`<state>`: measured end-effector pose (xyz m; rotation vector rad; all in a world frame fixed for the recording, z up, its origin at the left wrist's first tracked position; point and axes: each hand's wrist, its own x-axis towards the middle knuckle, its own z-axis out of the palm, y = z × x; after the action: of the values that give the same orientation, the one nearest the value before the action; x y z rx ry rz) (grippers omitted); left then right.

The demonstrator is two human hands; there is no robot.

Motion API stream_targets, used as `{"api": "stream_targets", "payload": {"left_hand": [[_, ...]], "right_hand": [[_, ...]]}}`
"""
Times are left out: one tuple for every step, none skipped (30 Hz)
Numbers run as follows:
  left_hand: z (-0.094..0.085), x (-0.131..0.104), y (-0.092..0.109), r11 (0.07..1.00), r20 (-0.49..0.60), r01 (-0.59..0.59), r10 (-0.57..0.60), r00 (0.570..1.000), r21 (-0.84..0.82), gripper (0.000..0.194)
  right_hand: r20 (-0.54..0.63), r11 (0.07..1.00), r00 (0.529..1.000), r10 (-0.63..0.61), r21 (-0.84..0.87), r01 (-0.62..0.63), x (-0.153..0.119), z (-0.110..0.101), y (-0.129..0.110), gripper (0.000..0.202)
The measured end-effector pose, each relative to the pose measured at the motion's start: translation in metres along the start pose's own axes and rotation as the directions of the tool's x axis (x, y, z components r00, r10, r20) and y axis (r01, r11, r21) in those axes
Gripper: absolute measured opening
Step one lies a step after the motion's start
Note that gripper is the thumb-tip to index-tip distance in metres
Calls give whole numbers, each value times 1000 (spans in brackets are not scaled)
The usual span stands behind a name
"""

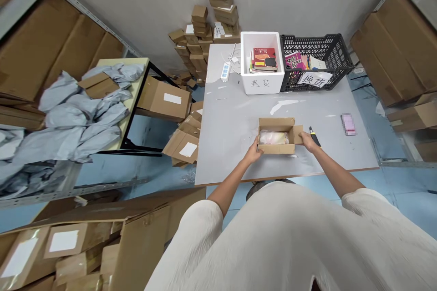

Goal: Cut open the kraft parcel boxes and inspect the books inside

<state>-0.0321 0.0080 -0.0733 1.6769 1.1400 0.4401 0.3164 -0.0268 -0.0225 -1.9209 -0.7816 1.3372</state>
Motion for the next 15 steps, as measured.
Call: {"api": "stream_targets", "payload": {"left_hand": [[0,1,2,1000,-8,13,-13,1000,-10,99],[0,2,5,1000,-24,18,-18,1000,-11,99],[-2,3,7,1000,-42,13,-13,999,-10,99],[-4,5,9,1000,-60,1,-1,998,-10,98],[-7,6,11,1000,-74,-14,13,997,-12,98],[-10,8,12,999,-83,-26,25,996,-18,97],[-12,10,13,999,-88,-33,31,996,-26,97],[-14,11,13,999,-89,-32,29,996,-39,97],[-16,12,12,998,-89,-22,17,996,-57,98],[-17,12,10,997,-86,-7,0,996,-81,99],[-16,12,7,994,-81,9,-18,997,-106,101],[-16,11,5,991,-73,24,-34,997,-129,103],[-14,10,2,988,-65,38,-48,997,-148,104],[-12,8,-1,985,-56,49,-59,997,-163,105],[-10,6,-3,983,-48,56,-66,997,-174,106]], "right_hand": [[-4,1000,1000,-9,-5,9,-1,0,-2,35],[-11,999,1000,-24,-23,23,-1,0,-4,34],[-18,998,999,-43,-45,42,-1,-1,-6,34],[-27,996,998,-65,-65,64,-1,-2,-9,35],[-36,993,996,-87,-82,84,-1,-3,-11,36],[-43,990,993,-106,-94,102,0,-3,-14,36],[-44,988,992,-122,-96,117,1,-3,-16,36],[-40,988,990,-132,-85,128,1,-3,-18,35],[-34,989,990,-134,-60,132,2,-2,-20,33],[-27,992,991,-127,-26,127,2,0,-22,32],[-19,994,994,-111,11,112,2,1,-23,30],[-9,995,996,-89,44,90,2,3,-23,30],[2,995,998,-66,69,65,2,5,-24,30],[12,995,999,-45,84,44,2,7,-24,32],[19,996,999,-31,89,29,3,10,-23,35]]}}
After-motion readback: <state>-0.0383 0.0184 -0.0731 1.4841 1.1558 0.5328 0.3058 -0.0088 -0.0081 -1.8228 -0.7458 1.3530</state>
